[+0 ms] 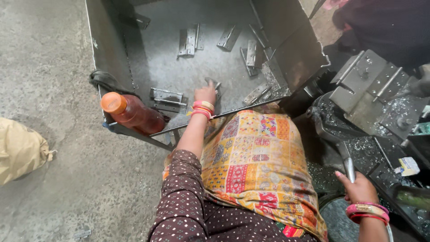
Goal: The person picks up metal hinges one at a time from a bin and places them onto a punch press machine, pulling a lever to punch holes in each piece before dropping them into a different bin.
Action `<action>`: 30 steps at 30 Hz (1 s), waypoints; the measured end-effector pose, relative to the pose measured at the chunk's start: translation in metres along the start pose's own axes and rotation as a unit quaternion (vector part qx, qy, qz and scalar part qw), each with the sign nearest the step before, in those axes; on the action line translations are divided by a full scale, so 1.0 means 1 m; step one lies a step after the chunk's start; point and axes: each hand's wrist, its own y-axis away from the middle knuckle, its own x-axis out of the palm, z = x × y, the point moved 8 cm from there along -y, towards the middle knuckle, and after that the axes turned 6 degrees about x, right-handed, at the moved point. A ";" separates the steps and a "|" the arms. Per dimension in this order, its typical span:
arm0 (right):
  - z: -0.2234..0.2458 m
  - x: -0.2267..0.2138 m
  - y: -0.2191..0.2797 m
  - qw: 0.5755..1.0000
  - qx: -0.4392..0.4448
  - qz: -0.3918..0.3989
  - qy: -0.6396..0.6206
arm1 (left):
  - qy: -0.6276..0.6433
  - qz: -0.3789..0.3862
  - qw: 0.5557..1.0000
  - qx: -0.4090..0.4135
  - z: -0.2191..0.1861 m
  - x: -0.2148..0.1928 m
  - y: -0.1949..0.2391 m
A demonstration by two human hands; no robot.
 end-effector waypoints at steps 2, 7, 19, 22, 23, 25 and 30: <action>0.004 0.000 0.004 1.000 0.010 0.008 -0.002 | 0.013 0.003 0.999 -0.041 -0.007 0.012 -0.003; 0.013 -0.006 0.013 1.000 0.020 0.010 0.005 | 0.038 0.067 0.995 -0.062 -0.010 0.029 -0.015; 0.004 0.002 0.002 1.000 0.007 0.007 0.013 | 0.045 -0.003 0.998 0.032 -0.007 -0.109 -0.012; -0.004 0.010 -0.011 1.000 0.011 0.003 0.027 | 0.026 -0.063 0.990 0.123 -0.027 -0.141 0.006; -0.009 0.012 -0.015 0.999 0.011 0.000 0.031 | 0.065 -0.002 0.987 0.146 -0.028 -0.133 0.007; -0.013 0.022 -0.018 1.000 -0.021 -0.016 0.010 | 0.115 0.071 0.971 0.197 -0.039 -0.123 0.014; -0.014 0.025 -0.023 0.998 -0.039 -0.041 -0.006 | 0.093 0.068 0.981 0.154 -0.077 -0.166 0.045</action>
